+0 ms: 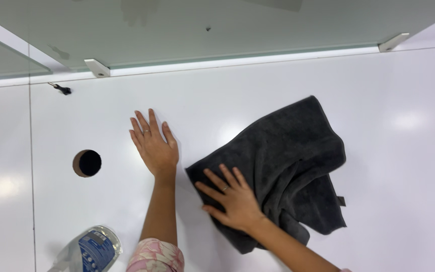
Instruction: The person sprays a cleaning solution on a white desk, wipes the surface with a grey cloth, moves office chairs aside, and continues wiping the desk surface and edges.
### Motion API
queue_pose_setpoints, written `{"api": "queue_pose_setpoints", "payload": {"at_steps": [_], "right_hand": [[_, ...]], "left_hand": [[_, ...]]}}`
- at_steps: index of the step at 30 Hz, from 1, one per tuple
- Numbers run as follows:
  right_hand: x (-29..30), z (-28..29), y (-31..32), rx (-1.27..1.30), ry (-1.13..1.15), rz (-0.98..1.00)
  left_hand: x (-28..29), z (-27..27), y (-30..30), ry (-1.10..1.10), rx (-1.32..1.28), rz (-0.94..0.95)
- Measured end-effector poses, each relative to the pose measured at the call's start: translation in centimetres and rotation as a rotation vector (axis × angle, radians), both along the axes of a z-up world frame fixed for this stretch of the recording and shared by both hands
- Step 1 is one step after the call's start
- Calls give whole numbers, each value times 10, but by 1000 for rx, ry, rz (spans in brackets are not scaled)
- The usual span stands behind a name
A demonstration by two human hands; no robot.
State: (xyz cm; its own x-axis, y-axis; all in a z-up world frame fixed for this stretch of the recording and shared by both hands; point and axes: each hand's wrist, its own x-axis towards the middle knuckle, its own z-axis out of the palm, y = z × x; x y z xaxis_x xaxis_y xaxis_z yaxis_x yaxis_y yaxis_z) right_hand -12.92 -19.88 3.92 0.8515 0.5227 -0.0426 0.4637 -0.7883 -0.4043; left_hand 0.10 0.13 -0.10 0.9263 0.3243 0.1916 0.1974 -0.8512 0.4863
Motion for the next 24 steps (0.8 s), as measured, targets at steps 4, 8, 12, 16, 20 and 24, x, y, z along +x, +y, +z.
{"api": "queue_pose_setpoints", "payload": {"at_steps": [4, 8, 12, 16, 20, 24], "right_hand": [[-2, -2, -61, -15, -7, -120], [1, -6, -142, 134, 127, -282], [-2, 5, -234, 67, 201, -506], [-20, 11, -287, -111, 293, -839], [-47, -10, -300, -80, 128, -1003], [-67, -30, -286, -101, 13, -1033]], "left_hand": [[1, -4, 2, -3, 13, -7], [-3, -6, 2, 4, 10, -13], [-1, -8, 4, 10, -12, -19], [-2, -9, 6, 6, -45, -27], [-13, -13, 12, -55, -89, -96], [-51, -12, 20, -72, -53, -192]]}}
